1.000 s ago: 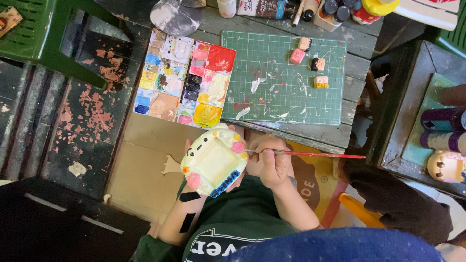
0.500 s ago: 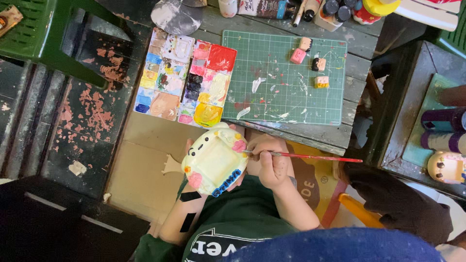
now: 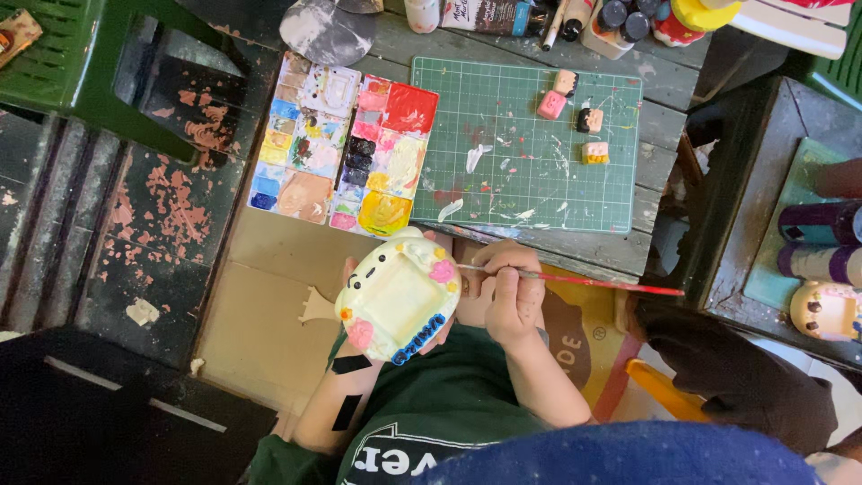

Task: The person paints a small ceramic trinket dish at a craft table, holding the dish in one hand while applying paint with a brush from a paint palette. They then set the dish on the cutting mat and use a white paint marker to draw details on its rim and surface, rotating the dish as they work.

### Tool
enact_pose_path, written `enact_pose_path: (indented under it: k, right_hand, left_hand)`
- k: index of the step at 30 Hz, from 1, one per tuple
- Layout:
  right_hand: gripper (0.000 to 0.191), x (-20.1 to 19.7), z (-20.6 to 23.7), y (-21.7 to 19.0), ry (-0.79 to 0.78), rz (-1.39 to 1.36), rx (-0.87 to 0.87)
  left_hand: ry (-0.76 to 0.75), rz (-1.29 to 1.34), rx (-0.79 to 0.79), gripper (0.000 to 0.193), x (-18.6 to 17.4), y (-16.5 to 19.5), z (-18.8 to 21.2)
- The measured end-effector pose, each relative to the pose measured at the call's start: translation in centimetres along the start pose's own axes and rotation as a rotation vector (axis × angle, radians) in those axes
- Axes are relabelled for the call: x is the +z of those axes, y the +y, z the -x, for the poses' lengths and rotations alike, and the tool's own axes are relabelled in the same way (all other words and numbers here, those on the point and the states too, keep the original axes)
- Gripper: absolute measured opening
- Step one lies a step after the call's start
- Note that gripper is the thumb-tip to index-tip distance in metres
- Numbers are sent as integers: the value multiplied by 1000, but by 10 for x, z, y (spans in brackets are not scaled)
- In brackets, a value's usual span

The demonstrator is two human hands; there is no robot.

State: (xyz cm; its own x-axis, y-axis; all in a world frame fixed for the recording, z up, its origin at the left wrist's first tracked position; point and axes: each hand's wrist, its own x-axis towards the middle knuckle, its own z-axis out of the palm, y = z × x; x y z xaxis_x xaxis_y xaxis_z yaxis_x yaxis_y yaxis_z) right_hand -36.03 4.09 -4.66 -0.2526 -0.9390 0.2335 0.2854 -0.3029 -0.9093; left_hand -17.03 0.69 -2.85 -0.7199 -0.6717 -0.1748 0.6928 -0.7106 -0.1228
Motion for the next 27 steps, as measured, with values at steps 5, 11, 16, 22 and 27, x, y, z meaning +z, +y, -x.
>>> enact_pose_path:
  k: [5, 11, 16, 22, 27]
  right_hand:
    - [14, -4, -1, 4, -68, 77, -17]
    - [14, -3, 2, 5, -6, 15, -31]
    - [13, -5, -1, 4, -52, 37, -47]
    - [15, -5, 0, 0, -43, 40, 6]
    - [16, -4, 0, -4, -78, 21, -30]
  left_hand:
    - [1, -4, 7, 110, 1, 0, 0]
    - [6, -4, 7, 110, 1, -1, -2]
    - [5, -9, 2, 110, 2, -2, -3]
    - [4, -11, 6, 110, 3, -4, -2]
    - [7, -9, 5, 110, 4, -5, -1]
